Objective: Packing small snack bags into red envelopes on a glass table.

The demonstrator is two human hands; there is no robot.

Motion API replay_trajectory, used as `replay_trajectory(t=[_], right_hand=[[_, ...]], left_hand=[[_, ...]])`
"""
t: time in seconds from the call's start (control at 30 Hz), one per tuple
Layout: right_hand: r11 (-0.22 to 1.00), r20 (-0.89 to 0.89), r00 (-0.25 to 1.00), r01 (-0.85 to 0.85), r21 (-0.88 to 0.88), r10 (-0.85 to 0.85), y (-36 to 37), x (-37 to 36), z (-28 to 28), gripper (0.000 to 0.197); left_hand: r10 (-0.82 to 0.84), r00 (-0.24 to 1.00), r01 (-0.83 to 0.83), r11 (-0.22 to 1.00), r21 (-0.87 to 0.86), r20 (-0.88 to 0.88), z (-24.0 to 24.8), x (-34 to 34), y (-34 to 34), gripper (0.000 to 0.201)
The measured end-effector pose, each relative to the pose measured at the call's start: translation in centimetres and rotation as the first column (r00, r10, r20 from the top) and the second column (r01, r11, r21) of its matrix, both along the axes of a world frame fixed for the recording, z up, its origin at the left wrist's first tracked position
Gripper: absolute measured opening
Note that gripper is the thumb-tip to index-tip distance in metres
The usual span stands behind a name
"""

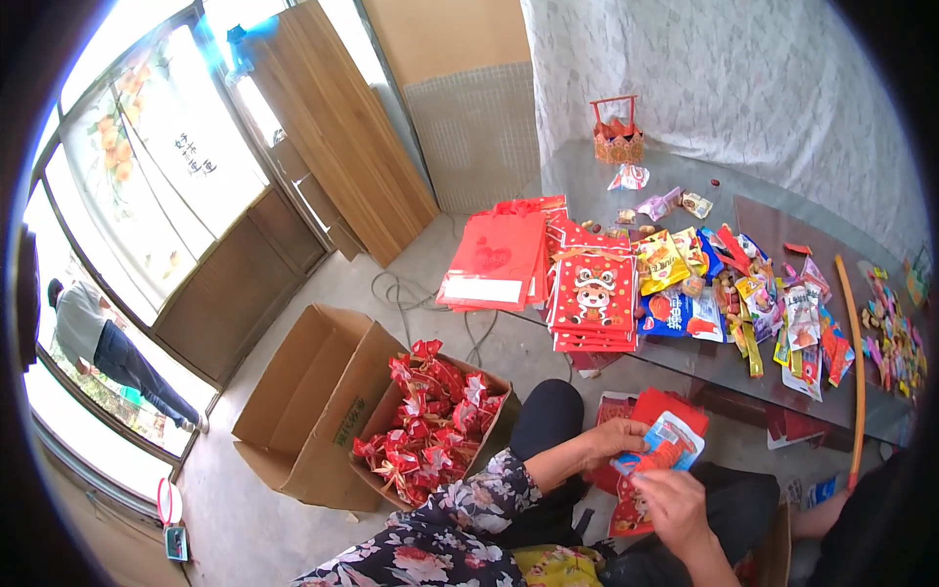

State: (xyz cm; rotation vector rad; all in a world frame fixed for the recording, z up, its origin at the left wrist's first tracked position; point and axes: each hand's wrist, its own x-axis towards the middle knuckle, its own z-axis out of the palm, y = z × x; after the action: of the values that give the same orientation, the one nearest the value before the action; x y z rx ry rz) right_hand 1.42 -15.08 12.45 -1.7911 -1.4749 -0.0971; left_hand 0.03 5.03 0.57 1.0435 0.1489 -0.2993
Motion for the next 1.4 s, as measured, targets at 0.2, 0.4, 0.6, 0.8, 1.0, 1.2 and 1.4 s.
replay_trajectory(t=[0.2, 0.4, 0.6, 0.8, 1.0, 1.2, 1.4], right_hand=[[0.916, -0.658, 0.696, 0.4, 0.024, -0.287, -0.1, 2.0, -3.8, 0.035], [0.898, -0.825, 0.504, 0.44, -0.01, -0.256, -0.9, 4.9, -8.4, 0.007], [0.897, -0.95, 0.296, 0.439, 0.041, -0.101, -0.7, 4.2, -8.9, 0.008], [0.865, -0.929, 0.341, 0.499, 0.05, -0.144, -1.3, 3.6, -8.6, 0.008], [0.839, -0.849, 0.453, 0.543, 0.022, -0.271, 0.7, 3.9, -9.6, 0.009], [0.846, -0.872, 0.433, 0.531, 0.041, -0.229, -0.6, 3.8, -10.5, 0.009], [0.838, -0.95, 0.309, 0.531, 0.126, -0.053, -0.2, 3.6, -9.6, 0.045]], left_hand=[[0.126, 0.989, -0.122, 0.991, -0.056, 0.075, 0.6, 0.2, 0.1, 0.032], [0.097, 0.986, -0.105, 0.993, 0.056, 0.132, 1.3, 0.3, 0.5, 0.034], [0.076, 0.973, -0.113, 0.98, 0.165, 0.216, 1.6, 0.1, -0.5, 0.029], [0.127, 0.966, -0.167, 0.971, 0.171, 0.226, 2.3, -0.5, -1.3, 0.025], [-0.047, 0.972, -0.008, 0.972, 0.235, 0.229, 2.4, -0.8, 0.6, 0.051], [-0.011, 0.982, -0.056, 0.937, 0.346, 0.19, 2.0, -0.1, -0.7, 0.046], [0.037, 0.983, -0.107, 0.913, 0.393, 0.18, 2.5, -0.4, -1.1, 0.029]])
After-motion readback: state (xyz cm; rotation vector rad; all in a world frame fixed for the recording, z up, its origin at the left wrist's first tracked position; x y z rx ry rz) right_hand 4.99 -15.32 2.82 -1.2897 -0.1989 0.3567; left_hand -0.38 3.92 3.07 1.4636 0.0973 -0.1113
